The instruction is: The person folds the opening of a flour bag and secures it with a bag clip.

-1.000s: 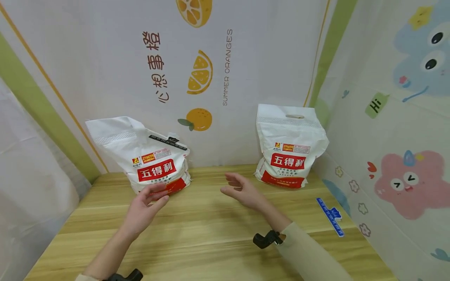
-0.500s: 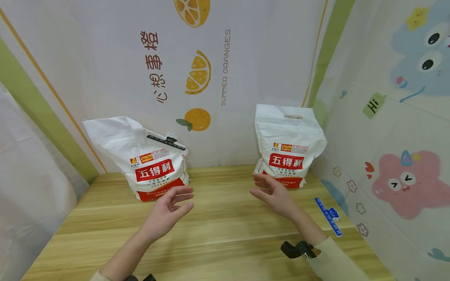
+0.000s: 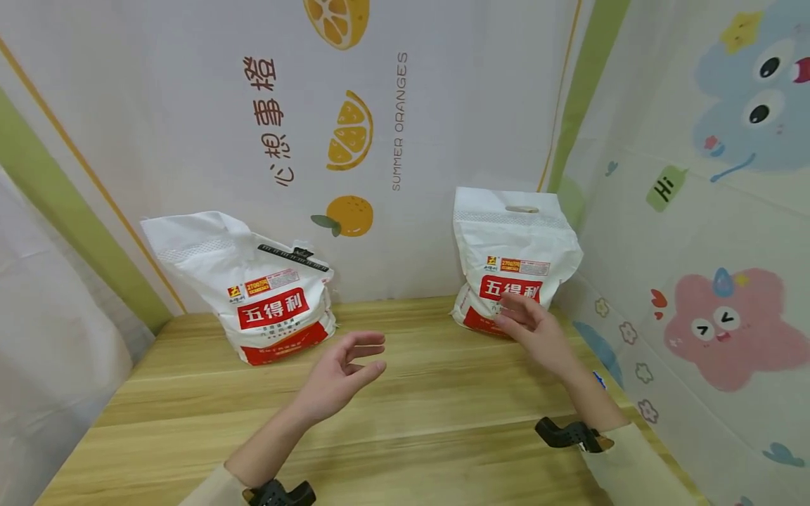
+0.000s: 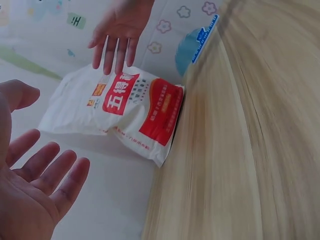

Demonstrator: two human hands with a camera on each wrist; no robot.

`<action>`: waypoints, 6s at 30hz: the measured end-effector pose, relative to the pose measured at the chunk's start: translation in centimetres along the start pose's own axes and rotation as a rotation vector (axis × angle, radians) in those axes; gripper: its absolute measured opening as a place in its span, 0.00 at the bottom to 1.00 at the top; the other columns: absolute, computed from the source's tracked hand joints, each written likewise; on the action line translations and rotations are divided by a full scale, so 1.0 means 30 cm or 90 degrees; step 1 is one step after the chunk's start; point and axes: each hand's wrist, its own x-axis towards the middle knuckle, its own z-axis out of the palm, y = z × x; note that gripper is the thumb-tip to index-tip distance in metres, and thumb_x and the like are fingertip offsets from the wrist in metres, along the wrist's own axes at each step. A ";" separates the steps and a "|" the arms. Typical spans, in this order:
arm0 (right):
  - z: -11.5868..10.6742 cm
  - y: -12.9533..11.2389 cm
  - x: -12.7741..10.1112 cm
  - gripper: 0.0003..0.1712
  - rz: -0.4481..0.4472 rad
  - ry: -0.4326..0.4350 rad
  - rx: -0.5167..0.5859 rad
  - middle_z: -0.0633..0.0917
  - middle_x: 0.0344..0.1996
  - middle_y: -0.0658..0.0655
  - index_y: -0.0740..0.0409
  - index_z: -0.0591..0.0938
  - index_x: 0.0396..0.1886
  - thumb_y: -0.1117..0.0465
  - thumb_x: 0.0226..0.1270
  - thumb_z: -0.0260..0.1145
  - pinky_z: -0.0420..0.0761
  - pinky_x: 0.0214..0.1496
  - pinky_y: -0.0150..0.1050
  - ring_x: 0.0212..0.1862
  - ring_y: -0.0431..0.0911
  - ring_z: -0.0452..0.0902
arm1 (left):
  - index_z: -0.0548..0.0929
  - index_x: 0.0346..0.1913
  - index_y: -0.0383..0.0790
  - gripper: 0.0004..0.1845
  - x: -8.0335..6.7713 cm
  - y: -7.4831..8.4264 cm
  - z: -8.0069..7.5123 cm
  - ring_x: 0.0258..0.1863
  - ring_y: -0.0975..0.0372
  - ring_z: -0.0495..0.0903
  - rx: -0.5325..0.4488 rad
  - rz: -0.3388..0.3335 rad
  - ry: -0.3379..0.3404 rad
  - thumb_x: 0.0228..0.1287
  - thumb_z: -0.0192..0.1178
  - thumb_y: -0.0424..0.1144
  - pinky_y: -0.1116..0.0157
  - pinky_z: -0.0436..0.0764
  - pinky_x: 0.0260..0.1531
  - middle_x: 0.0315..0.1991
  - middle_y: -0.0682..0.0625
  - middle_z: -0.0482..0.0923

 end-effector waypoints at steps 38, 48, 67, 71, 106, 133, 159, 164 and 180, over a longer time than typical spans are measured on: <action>-0.223 0.323 0.185 0.63 0.207 0.157 -0.057 0.57 0.87 0.73 0.61 0.48 0.91 0.26 0.76 0.63 0.67 0.83 0.66 0.86 0.71 0.57 | 0.45 0.90 0.41 0.52 0.708 -0.107 0.424 0.87 0.42 0.58 0.002 -0.080 -0.027 0.80 0.63 0.58 0.40 0.63 0.84 0.88 0.36 0.56; -0.199 0.359 0.237 0.63 0.191 0.128 -0.019 0.64 0.85 0.70 0.60 0.54 0.89 0.23 0.74 0.62 0.68 0.82 0.68 0.84 0.68 0.63 | 0.51 0.85 0.44 0.45 0.798 -0.082 0.486 0.82 0.50 0.69 -0.106 -0.031 -0.030 0.79 0.68 0.48 0.48 0.71 0.81 0.79 0.42 0.70; -0.168 0.349 0.228 0.50 0.179 0.175 -0.074 0.79 0.74 0.70 0.60 0.71 0.81 0.29 0.76 0.67 0.80 0.71 0.55 0.74 0.64 0.77 | 0.67 0.78 0.43 0.39 0.807 -0.088 0.539 0.69 0.51 0.81 0.012 -0.090 0.105 0.72 0.76 0.45 0.50 0.83 0.70 0.69 0.43 0.77; -0.167 0.344 0.222 0.50 0.180 0.165 -0.087 0.81 0.72 0.69 0.60 0.72 0.80 0.29 0.75 0.67 0.82 0.64 0.47 0.72 0.62 0.78 | 0.72 0.73 0.43 0.35 0.790 -0.087 0.520 0.65 0.51 0.83 0.004 -0.086 0.103 0.70 0.77 0.43 0.51 0.85 0.66 0.66 0.44 0.80; -0.084 0.305 0.199 0.44 0.148 0.028 -0.078 0.84 0.69 0.68 0.59 0.73 0.77 0.35 0.75 0.72 0.89 0.62 0.54 0.64 0.58 0.85 | 0.76 0.71 0.46 0.36 0.635 -0.165 0.300 0.64 0.52 0.84 0.022 -0.030 0.002 0.66 0.80 0.50 0.49 0.86 0.64 0.64 0.46 0.85; 0.073 0.238 0.167 0.47 0.125 -0.021 -0.115 0.85 0.69 0.62 0.50 0.75 0.76 0.29 0.69 0.74 0.90 0.60 0.51 0.67 0.58 0.85 | 0.76 0.71 0.47 0.37 0.422 -0.161 0.129 0.63 0.48 0.86 0.095 -0.059 0.018 0.64 0.81 0.52 0.46 0.88 0.61 0.64 0.47 0.86; 0.271 0.152 0.136 0.43 0.081 -0.069 -0.094 0.90 0.61 0.54 0.48 0.80 0.70 0.31 0.64 0.79 0.89 0.63 0.52 0.61 0.50 0.88 | 0.77 0.70 0.43 0.39 0.205 -0.160 -0.052 0.60 0.49 0.85 0.167 -0.102 0.047 0.63 0.80 0.57 0.50 0.89 0.55 0.61 0.44 0.86; 0.306 0.131 0.133 0.41 0.070 -0.074 -0.087 0.90 0.60 0.52 0.45 0.80 0.69 0.32 0.63 0.81 0.89 0.63 0.52 0.60 0.50 0.88 | 0.78 0.69 0.42 0.40 0.178 -0.158 -0.083 0.59 0.48 0.85 0.194 -0.112 0.059 0.62 0.81 0.58 0.50 0.89 0.55 0.60 0.43 0.87; 0.389 0.085 0.120 0.40 0.076 -0.083 -0.048 0.92 0.56 0.49 0.45 0.83 0.65 0.32 0.60 0.82 0.90 0.61 0.52 0.57 0.47 0.89 | 0.77 0.68 0.42 0.41 0.115 -0.165 -0.157 0.57 0.50 0.86 0.231 -0.124 0.069 0.60 0.81 0.61 0.53 0.89 0.51 0.58 0.44 0.87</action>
